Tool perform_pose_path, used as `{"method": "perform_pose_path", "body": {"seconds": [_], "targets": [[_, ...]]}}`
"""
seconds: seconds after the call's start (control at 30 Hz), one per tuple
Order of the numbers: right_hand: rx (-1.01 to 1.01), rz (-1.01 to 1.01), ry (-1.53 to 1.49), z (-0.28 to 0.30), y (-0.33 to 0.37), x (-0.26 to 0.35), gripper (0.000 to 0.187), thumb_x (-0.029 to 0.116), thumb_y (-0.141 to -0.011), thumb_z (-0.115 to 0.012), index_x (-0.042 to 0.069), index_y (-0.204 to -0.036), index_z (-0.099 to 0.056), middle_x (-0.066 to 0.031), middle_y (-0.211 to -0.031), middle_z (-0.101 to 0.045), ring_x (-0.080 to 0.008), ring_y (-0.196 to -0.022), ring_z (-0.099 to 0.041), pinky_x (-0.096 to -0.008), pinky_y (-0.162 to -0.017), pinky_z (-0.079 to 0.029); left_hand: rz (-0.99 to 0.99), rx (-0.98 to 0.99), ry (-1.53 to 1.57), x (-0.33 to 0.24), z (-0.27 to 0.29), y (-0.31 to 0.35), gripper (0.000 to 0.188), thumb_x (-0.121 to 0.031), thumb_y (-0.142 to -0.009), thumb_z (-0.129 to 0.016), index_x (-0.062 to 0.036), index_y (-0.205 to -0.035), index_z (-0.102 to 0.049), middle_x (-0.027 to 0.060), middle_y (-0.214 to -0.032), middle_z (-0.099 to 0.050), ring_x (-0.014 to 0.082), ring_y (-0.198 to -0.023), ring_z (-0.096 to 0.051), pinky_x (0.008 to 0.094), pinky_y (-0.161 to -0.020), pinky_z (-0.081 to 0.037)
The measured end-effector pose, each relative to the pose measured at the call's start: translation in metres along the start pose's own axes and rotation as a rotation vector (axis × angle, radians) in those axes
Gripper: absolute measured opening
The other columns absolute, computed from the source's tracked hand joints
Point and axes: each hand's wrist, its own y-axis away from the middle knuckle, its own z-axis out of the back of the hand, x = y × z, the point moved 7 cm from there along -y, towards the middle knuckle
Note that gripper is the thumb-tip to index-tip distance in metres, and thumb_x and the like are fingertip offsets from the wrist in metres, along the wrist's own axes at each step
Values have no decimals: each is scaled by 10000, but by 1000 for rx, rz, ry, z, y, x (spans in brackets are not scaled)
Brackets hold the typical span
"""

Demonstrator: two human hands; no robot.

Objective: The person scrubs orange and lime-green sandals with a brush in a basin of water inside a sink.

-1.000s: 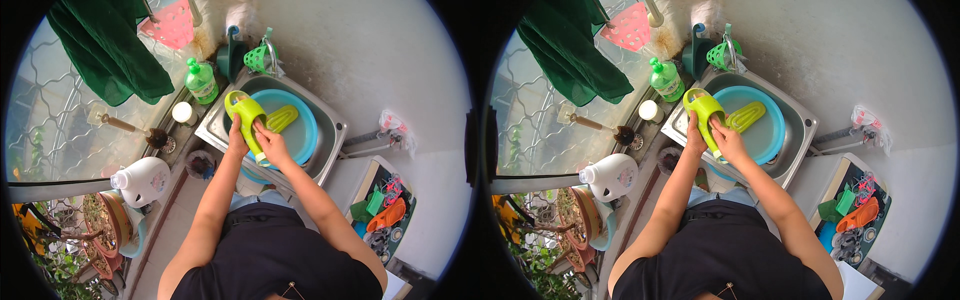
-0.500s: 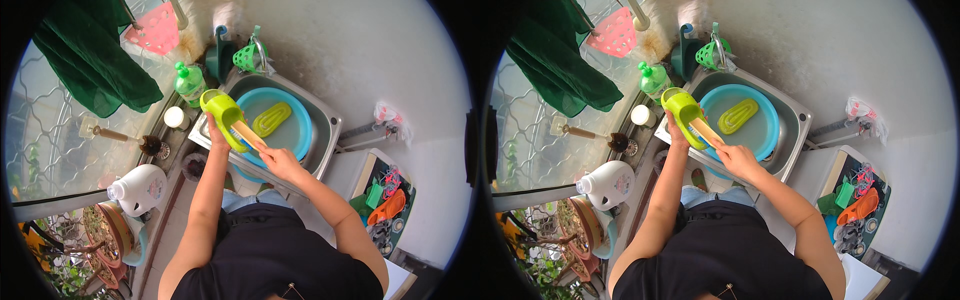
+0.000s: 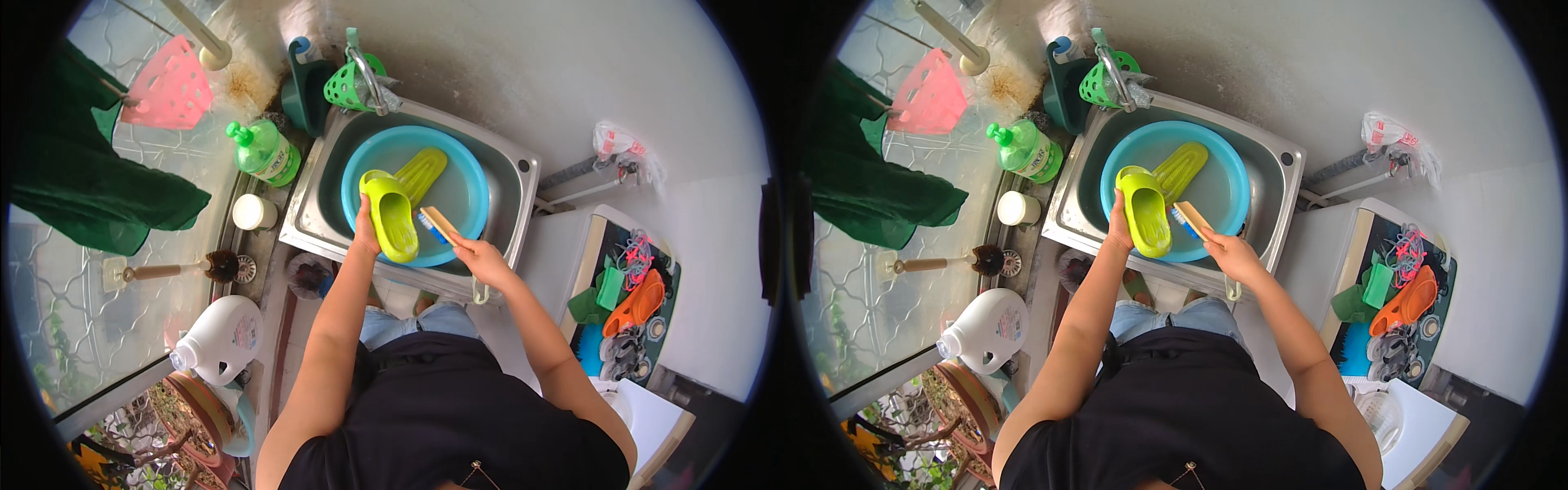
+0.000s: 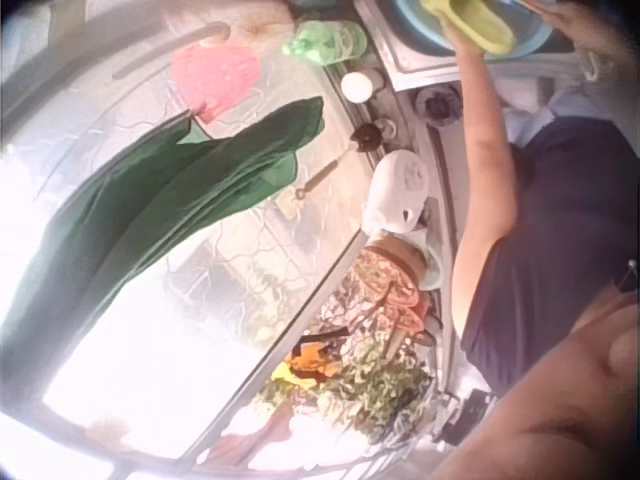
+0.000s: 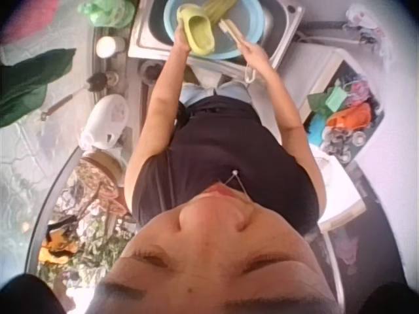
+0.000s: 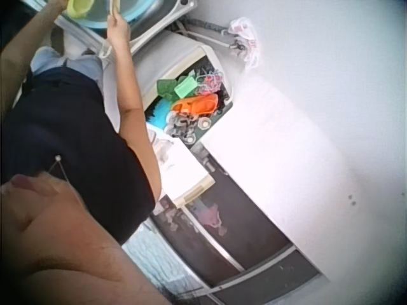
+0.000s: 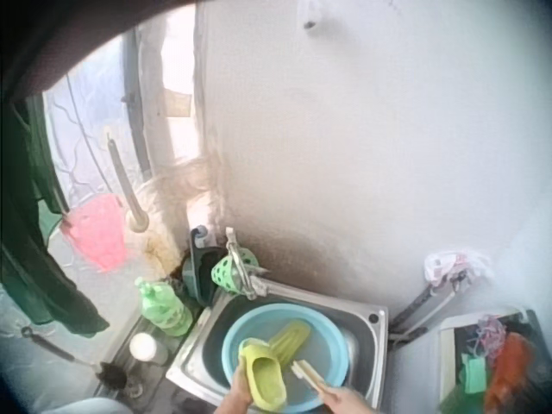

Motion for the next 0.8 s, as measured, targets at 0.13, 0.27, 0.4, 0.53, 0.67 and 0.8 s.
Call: {"method": "perform_pose_path", "body": {"seconds": [0.13,0.27,0.4,0.53,0.67,0.8], "targets": [[-247,-184,-572,-4,-42,-43,505,298,-957,-530,171,-1433,-423,-67,-936,-663,-144,-637,-557,-289,-526,-482,151,27,-112,20,7,-30,568,-427,-930,-516,-94,-1380,-422,176,-1268,-553,415,-1124,-561,521,-934,-466],[-368,-305,-709,-24,-96,-54,604,289,-967,-496,124,-1497,-256,-101,-926,-638,-138,-554,-531,-282,-428,-436,175,-43,-537,35,22,-69,778,-61,-806,-640,-109,-1473,-242,157,-1309,-529,312,-1206,-525,460,-1028,-406],[-473,-363,-315,-44,-149,-83,639,299,-976,-438,164,-1519,-130,-193,-1057,-621,-337,-829,-626,-425,-637,-504,-53,-224,-1410,45,42,-98,822,-213,-815,-686,-110,-1479,-214,226,-1267,-547,348,-1170,-545,434,-989,-425],[-402,-371,-182,-62,-180,-90,679,320,-980,-400,231,-1524,-4,-261,-1163,-595,-452,-948,-605,-524,-825,-464,105,-529,-1788,52,76,-118,753,-349,-847,-658,-131,-1446,-258,282,-1217,-566,415,-1149,-545,472,-946,-437],[-303,-368,-99,-79,-206,-97,716,304,-965,-440,271,-1517,14,-240,-998,-649,-447,-922,-614,-526,-803,-479,519,-530,-1978,54,115,-139,683,-549,-911,-457,-88,-1408,-366,224,-1301,-538,408,-1202,-511,475,-986,-416],[-231,-345,175,-97,-236,-133,569,245,-919,-474,119,-1452,-321,-231,-1144,-617,-402,-1010,-608,-478,-840,-490,273,-566,-2006,48,107,-156,644,-508,-927,-421,-104,-1427,-397,176,-1476,-364,354,-1371,-315,428,-1118,-254]]}}
